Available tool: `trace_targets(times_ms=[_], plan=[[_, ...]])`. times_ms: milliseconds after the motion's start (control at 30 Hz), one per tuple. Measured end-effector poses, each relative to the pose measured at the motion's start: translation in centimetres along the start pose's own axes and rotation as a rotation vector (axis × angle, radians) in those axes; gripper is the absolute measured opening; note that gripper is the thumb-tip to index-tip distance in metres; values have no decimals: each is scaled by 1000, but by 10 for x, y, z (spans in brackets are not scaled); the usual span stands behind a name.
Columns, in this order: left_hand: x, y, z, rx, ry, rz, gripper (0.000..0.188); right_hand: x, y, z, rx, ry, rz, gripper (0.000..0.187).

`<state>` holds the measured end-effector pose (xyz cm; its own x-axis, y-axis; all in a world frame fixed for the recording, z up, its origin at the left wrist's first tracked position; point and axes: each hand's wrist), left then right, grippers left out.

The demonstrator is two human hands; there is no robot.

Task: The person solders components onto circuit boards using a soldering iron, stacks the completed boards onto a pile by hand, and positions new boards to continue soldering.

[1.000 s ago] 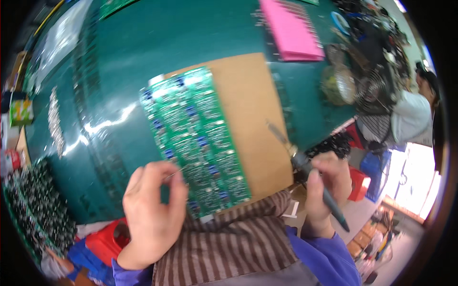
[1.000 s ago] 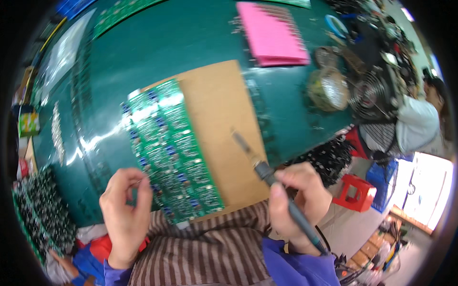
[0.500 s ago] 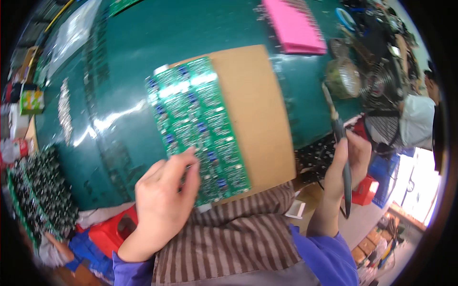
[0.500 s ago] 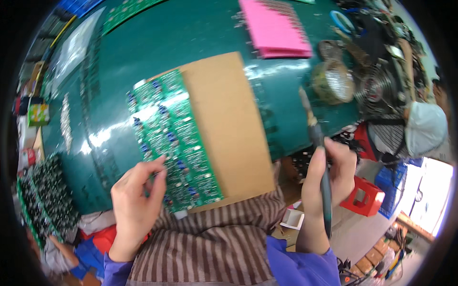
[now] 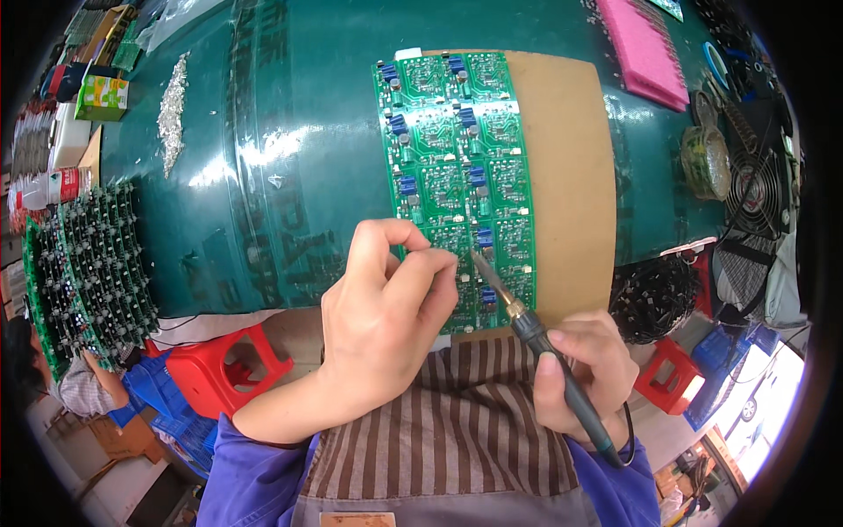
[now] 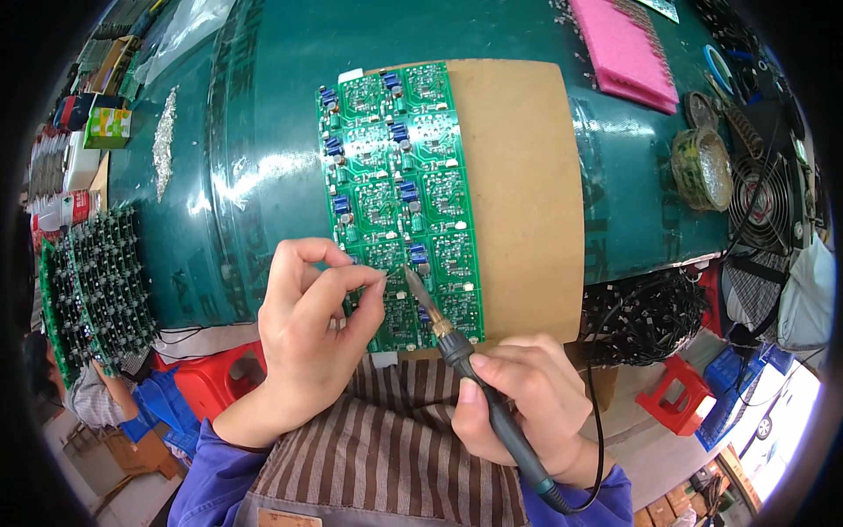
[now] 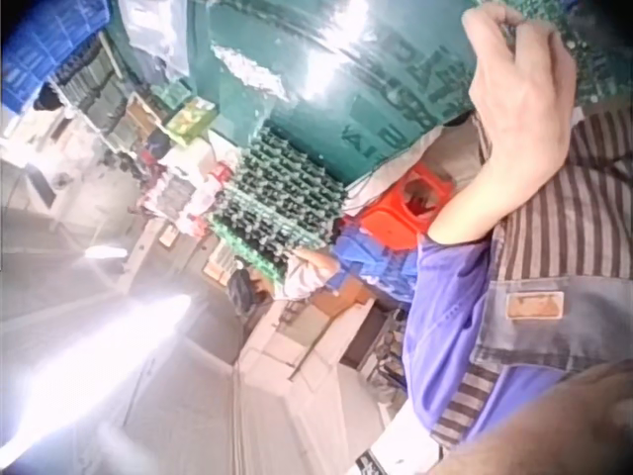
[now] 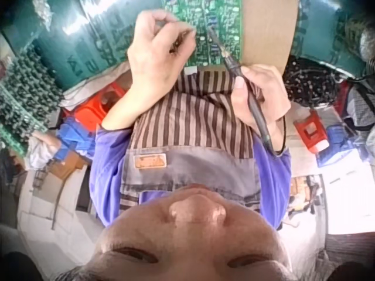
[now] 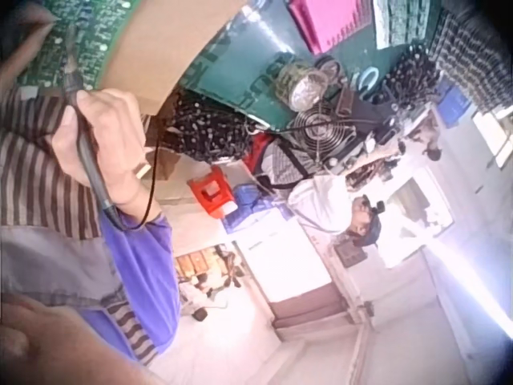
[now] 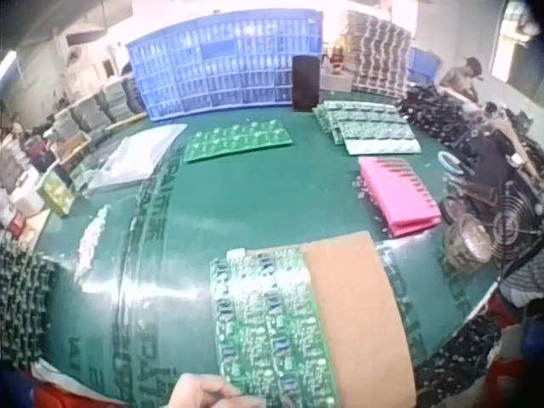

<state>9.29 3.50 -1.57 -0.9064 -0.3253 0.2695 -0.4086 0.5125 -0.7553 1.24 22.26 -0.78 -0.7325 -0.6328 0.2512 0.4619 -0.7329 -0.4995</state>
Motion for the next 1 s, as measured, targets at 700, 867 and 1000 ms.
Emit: trace_targets(times_ms=[700,867,1000], plan=[[1,2,0,-91,-62,22,17,4,1,5,-30,16,32,21],[0,2,1,-118,-68,28,16,3,1,5,-27,21,38,21],[-2,1,1,-44,-17,54,14,3,1,6,-28,15,41,21]])
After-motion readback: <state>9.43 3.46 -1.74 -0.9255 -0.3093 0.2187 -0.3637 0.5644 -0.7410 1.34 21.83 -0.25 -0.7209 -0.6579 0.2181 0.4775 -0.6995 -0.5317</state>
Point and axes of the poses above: each hand's wrist, its own x-axis towards the middle knuckle, its own y-axis out of the palm, z = x × y, and after that the axes turned 7 degrees about y, right-handed
